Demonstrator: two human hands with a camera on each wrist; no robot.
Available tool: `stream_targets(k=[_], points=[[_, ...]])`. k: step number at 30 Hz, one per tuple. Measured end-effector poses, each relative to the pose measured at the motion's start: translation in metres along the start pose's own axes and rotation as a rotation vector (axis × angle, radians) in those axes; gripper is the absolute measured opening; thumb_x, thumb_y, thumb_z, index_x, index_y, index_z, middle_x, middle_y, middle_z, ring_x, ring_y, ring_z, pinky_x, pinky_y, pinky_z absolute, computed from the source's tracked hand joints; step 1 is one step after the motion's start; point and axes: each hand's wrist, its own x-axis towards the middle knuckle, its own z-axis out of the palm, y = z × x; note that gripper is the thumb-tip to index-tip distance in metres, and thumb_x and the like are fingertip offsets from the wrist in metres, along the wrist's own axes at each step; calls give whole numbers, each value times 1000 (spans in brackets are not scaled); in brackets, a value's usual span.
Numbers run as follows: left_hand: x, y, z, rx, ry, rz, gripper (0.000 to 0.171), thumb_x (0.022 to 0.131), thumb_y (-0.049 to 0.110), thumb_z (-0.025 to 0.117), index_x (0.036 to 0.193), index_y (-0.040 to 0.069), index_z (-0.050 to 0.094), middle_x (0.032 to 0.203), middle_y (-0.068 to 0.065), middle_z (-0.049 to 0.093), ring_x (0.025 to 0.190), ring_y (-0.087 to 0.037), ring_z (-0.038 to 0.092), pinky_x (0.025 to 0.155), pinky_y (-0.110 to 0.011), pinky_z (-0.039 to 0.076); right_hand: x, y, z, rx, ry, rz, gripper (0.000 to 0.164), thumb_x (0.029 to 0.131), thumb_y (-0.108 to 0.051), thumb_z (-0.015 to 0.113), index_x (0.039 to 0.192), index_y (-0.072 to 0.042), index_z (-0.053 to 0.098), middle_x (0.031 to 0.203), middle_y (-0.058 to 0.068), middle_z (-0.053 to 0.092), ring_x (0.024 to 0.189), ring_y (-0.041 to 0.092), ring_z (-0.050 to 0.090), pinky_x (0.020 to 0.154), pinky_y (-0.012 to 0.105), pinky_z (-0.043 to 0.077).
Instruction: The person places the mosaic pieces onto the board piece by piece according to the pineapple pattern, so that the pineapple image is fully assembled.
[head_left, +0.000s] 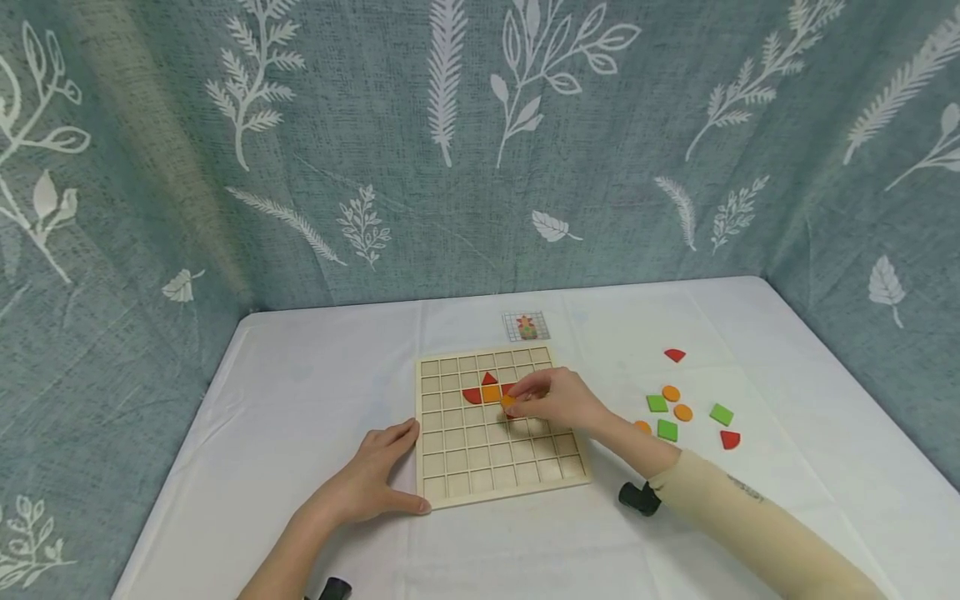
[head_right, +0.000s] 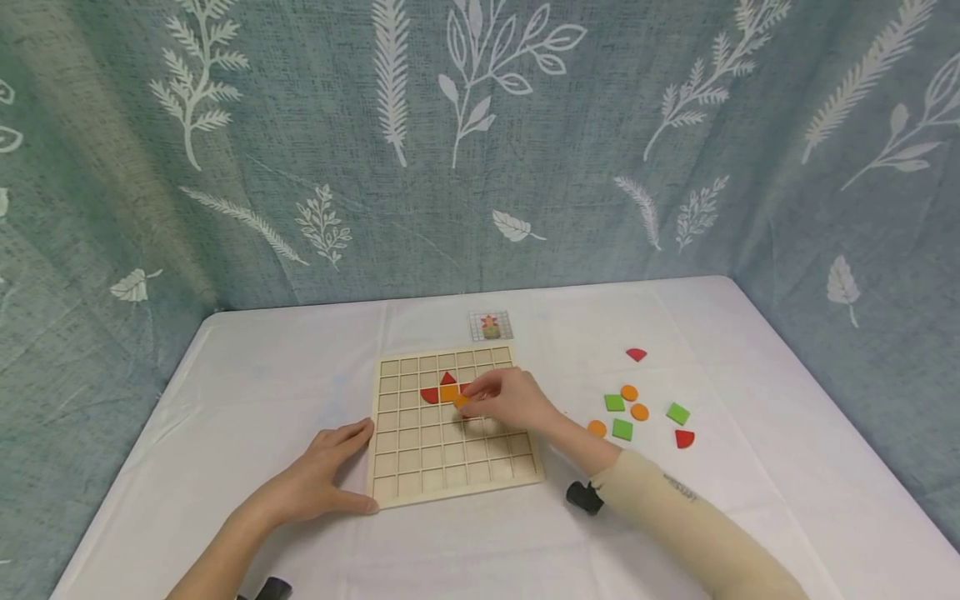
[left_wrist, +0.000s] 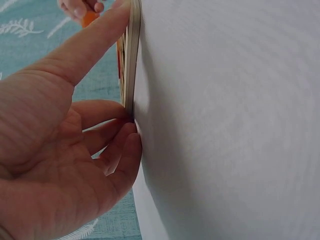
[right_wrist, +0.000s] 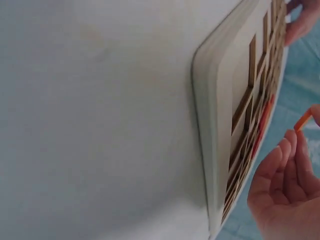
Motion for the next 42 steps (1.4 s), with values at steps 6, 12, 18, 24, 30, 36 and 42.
stream_targets(k=[6, 12, 18, 24, 30, 36, 42], points=[[0, -1, 0, -2, 1, 12, 107, 66, 37, 89, 148, -5, 34, 156, -18, 28, 136, -35, 28, 108, -57, 29, 8, -5, 14, -212, -32, -175, 16, 80, -20, 81, 91, -12, 74, 79, -9, 66, 70, 7, 57, 65, 23, 48], [-1, -3, 1, 0, 6, 15, 108, 66, 38, 89, 148, -5, 33, 156, -17, 28, 136, -35, 28, 108, -57, 29, 11, -10, 21, -347, -23, -286, 15, 81, -18, 81, 90, -10, 73, 77, -8, 63, 68, 7, 53, 62, 21, 46], [-1, -2, 1, -4, 5, 7, 108, 66, 38, 89, 149, -4, 33, 156, -17, 28, 135, -34, 29, 108, -56, 30, 13, -11, 24, -345, -23, -297, 17, 80, -15, 81, 94, -9, 73, 78, -7, 64, 70, 7, 54, 64, 21, 47], [-1, -1, 1, -4, 3, 3, 108, 66, 37, 89, 148, -4, 34, 156, -17, 29, 135, -35, 29, 108, -56, 30, 13, -8, 22, -289, -36, -292, 16, 82, -13, 79, 96, -8, 73, 79, -7, 64, 68, 6, 53, 62, 22, 46], [-1, -1, 0, 2, 4, 0, 107, 66, 37, 89, 148, -4, 34, 156, -17, 28, 136, -35, 28, 108, -56, 30, 11, -6, 18, -271, -32, -308, 13, 86, -15, 76, 98, -11, 74, 87, -7, 66, 70, 8, 53, 63, 22, 46], [-2, -1, -1, -7, -1, 2, 108, 67, 37, 89, 149, -4, 33, 156, -17, 28, 136, -35, 28, 108, -56, 30, 10, -5, 20, -327, -39, -375, 17, 88, -15, 74, 104, -11, 73, 94, -3, 66, 79, 10, 56, 68, 22, 48], [0, -1, 0, -11, 0, 1, 108, 67, 38, 89, 149, -4, 33, 156, -16, 28, 137, -34, 27, 108, -56, 29, 7, -6, 18, -332, -31, -372, 16, 87, -15, 75, 103, -10, 74, 96, -1, 66, 78, 11, 57, 68, 22, 48]])
